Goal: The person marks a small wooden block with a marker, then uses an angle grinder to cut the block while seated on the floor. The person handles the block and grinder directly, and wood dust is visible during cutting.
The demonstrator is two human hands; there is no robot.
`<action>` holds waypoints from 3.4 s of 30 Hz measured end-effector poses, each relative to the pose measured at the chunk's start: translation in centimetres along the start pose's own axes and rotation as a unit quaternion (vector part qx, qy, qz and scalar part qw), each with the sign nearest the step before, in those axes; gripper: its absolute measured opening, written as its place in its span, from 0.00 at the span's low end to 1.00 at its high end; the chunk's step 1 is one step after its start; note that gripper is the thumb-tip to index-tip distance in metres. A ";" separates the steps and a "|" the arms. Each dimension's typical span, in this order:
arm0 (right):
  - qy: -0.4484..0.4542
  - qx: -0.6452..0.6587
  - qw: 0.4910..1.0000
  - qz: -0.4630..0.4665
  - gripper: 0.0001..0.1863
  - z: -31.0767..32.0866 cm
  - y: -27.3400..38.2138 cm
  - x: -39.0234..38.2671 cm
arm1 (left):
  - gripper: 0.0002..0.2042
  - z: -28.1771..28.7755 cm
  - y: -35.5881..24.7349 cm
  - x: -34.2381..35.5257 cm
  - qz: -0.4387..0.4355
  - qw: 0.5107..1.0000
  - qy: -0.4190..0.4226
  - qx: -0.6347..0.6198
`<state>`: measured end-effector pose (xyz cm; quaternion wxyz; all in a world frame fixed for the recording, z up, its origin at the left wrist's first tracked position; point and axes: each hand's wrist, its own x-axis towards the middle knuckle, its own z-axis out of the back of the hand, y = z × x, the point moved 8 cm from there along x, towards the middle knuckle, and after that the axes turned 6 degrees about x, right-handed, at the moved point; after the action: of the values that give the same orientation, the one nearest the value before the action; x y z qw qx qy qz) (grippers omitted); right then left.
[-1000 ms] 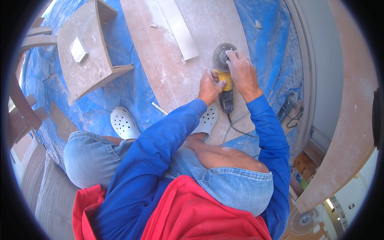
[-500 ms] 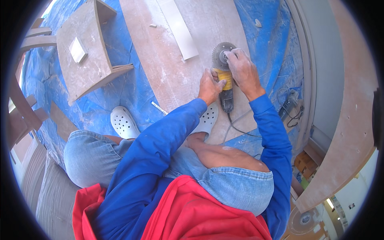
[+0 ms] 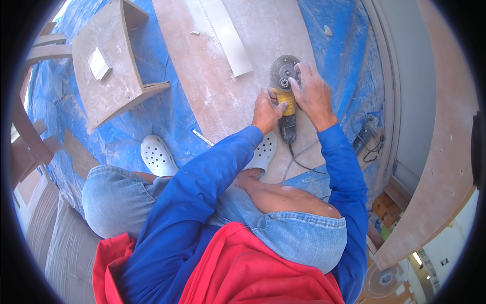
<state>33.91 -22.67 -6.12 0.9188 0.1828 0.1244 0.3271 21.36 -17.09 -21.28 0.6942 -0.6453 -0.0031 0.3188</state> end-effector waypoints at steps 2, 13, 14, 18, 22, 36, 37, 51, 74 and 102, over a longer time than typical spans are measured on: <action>-0.028 0.020 0.999 0.029 0.19 0.4 0.7 -0.8 | 0.24 0.1 0.0 -0.1 0.004 1.000 -0.001 0.013; -0.008 0.009 0.998 0.054 0.21 -2.2 1.1 -1.7 | 0.23 0.5 -0.9 0.0 -0.011 0.999 -0.018 0.040; -0.018 0.015 0.998 0.057 0.22 -2.1 1.0 -1.7 | 0.23 0.6 -1.0 0.0 -0.013 0.999 -0.023 0.044; -0.051 0.040 0.998 0.002 0.19 -1.1 -0.5 -1.7 | 0.22 1.2 -1.7 -0.2 -0.002 0.999 -0.013 0.044; -0.100 0.178 0.974 -0.101 0.17 1.9 -3.8 -1.9 | 0.22 3.1 -2.5 -0.2 0.060 0.998 -0.021 -0.008; -0.074 0.093 0.993 -0.003 0.17 0.0 -0.7 -0.7 | 0.17 4.1 -4.9 3.6 -0.019 0.997 -0.065 -0.027; -0.078 0.069 0.995 0.009 0.17 -0.2 -0.4 -0.6 | 0.17 4.0 -4.9 3.4 -0.016 0.997 -0.069 -0.033; -0.049 0.039 0.996 0.058 0.18 -1.2 0.4 -0.1 | 0.17 4.7 -5.9 2.4 0.016 0.995 -0.095 -0.010; -0.028 0.024 0.997 0.063 0.20 -0.3 1.4 -0.5 | 0.18 4.6 -5.1 2.3 0.053 0.996 -0.064 -0.016; -0.006 0.021 0.998 -0.062 0.12 0.6 -1.1 -0.2 | 0.22 4.7 -5.6 1.8 0.024 0.994 -0.056 -0.095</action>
<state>34.62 -23.71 -5.98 0.9340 0.1962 0.1369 0.2653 23.31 -11.83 -16.20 0.6208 -0.6892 -0.0567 0.3694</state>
